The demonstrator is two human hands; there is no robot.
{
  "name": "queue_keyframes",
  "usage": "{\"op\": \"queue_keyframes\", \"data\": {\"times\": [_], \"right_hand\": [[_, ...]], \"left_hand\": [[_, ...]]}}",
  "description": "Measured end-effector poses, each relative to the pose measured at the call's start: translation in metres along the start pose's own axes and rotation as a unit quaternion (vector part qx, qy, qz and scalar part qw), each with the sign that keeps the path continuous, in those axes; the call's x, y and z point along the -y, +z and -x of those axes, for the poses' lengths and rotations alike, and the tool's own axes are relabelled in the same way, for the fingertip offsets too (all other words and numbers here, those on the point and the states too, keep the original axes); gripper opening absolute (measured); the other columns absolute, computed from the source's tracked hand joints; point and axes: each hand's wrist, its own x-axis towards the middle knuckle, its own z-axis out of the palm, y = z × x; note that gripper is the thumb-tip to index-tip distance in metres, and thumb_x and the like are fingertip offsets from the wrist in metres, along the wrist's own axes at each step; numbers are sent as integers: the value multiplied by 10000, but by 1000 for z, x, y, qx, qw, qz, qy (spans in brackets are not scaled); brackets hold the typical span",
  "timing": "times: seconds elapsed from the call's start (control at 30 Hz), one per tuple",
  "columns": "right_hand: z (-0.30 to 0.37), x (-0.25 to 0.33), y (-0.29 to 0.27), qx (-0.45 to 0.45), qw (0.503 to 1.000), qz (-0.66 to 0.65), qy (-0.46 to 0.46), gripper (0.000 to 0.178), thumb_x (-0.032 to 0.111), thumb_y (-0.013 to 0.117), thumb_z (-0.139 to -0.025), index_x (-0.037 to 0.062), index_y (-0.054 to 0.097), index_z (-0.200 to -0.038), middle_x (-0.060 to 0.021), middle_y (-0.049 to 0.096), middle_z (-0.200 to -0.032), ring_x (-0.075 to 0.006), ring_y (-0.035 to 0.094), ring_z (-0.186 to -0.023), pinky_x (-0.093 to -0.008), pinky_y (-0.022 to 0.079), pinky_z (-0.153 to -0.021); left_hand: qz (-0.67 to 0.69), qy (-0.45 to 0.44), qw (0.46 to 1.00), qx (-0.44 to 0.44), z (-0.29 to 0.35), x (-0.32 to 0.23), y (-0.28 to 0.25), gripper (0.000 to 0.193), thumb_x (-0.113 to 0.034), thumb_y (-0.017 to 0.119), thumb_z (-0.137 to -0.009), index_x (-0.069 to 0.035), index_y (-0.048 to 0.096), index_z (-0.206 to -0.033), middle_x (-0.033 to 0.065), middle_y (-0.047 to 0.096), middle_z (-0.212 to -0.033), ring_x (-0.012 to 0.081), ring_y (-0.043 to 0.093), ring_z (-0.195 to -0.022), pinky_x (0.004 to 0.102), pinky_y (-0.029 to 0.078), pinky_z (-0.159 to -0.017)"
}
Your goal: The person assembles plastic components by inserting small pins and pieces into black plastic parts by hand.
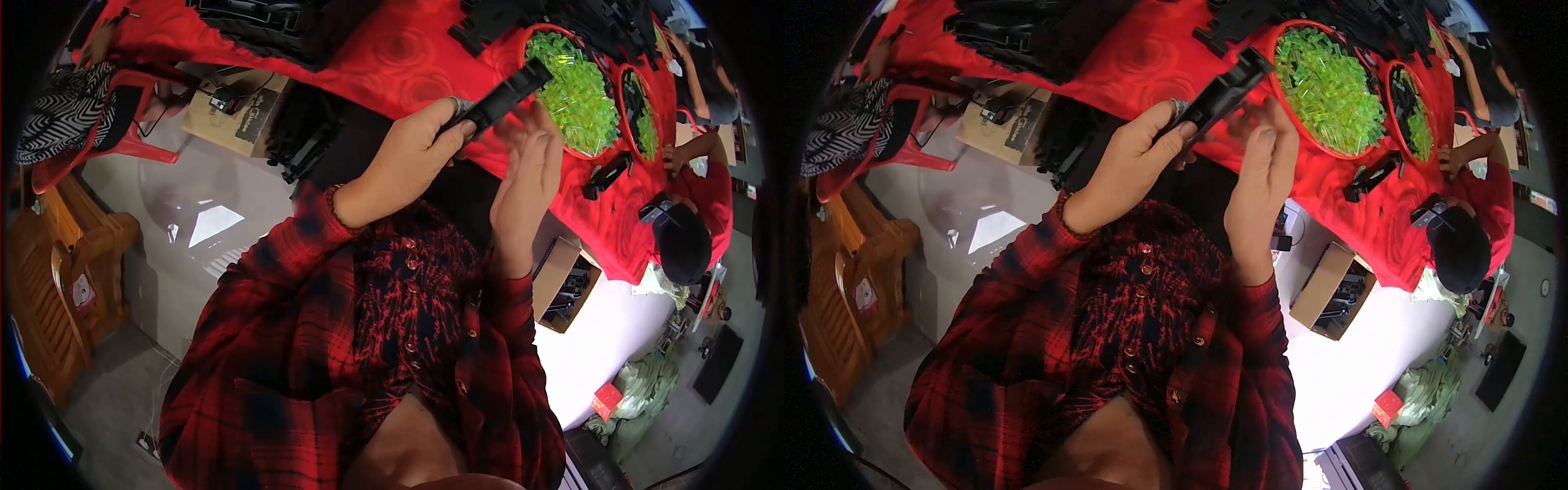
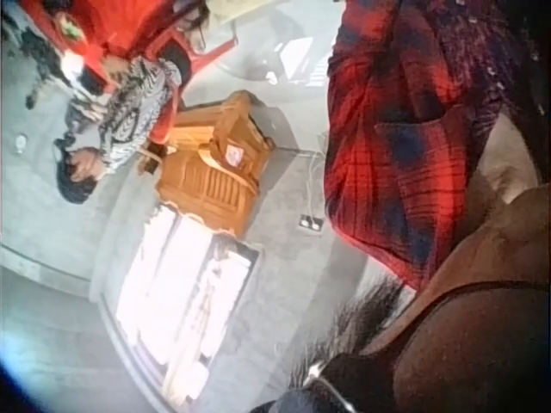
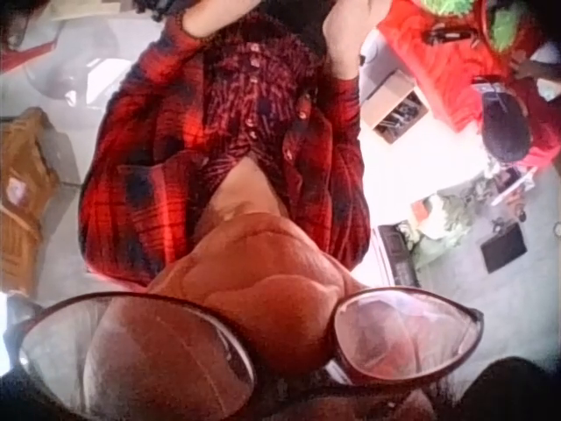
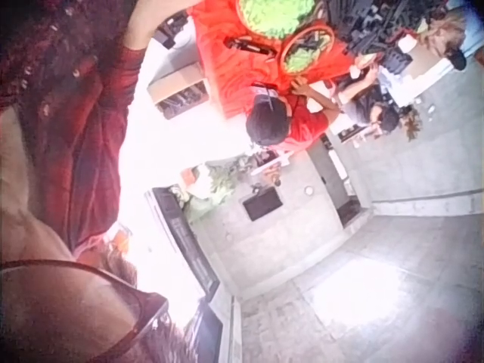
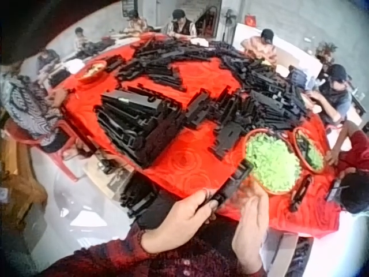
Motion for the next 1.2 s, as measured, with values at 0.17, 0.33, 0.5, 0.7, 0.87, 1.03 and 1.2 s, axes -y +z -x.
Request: {"op": "queue_keyframes", "data": {"times": [0.17,0.33,0.5,0.7,0.87,1.03,1.2], "right_hand": [[-21,18,8,-4,987,-154,-40,601,392,348,-1095,-109,358,-1427,-259,522,-1375,-335,559,-1251,-421,387,-1093],[-22,23,6,31,989,-144,-30,491,380,401,-1086,-32,448,-1348,-161,611,-1109,-253,650,-995,-361,501,-903],[-17,22,9,28,982,-183,-27,421,366,424,-1081,-1,471,-1282,-96,574,-970,-215,630,-868,-331,513,-816],[-13,32,13,43,973,-226,-3,366,309,397,-1090,0,459,-1275,-111,557,-997,-217,617,-855,-343,515,-788],[-7,26,13,28,970,-240,-18,372,326,378,-1075,1,445,-1244,-114,526,-938,-245,584,-802,-383,502,-756],[-3,21,9,8,967,-254,-17,391,375,361,-1064,21,466,-1193,-108,500,-866,-258,548,-739,-403,481,-701],[4,20,6,26,964,-257,-54,392,372,345,-1061,22,468,-1188,-110,492,-845,-250,538,-693,-401,472,-671]], "left_hand": [[-70,-12,997,30,1,10,4,165,-155,557,-1025,6,596,-1018,-8,600,-824,58,560,-767,236,472,-693],[-56,-44,996,57,3,7,6,174,-155,594,-1006,12,632,-978,-20,612,-810,57,564,-782,241,479,-709],[151,-90,982,68,3,19,10,234,-202,646,-986,31,668,-986,-6,663,-851,50,592,-749,206,481,-695],[202,-88,973,71,5,23,11,201,-190,629,-998,9,645,-1028,5,654,-901,70,614,-806,239,506,-745],[192,-87,977,39,9,18,16,208,-190,697,-952,14,663,-973,10,670,-819,56,605,-707,214,481,-630],[105,-64,992,-1,16,17,24,183,-162,728,-922,9,663,-909,8,648,-719,55,580,-636,227,460,-569],[18,-72,996,57,19,10,20,164,-149,696,-950,3,639,-934,-23,621,-784,30,531,-740,224,447,-638]]}}
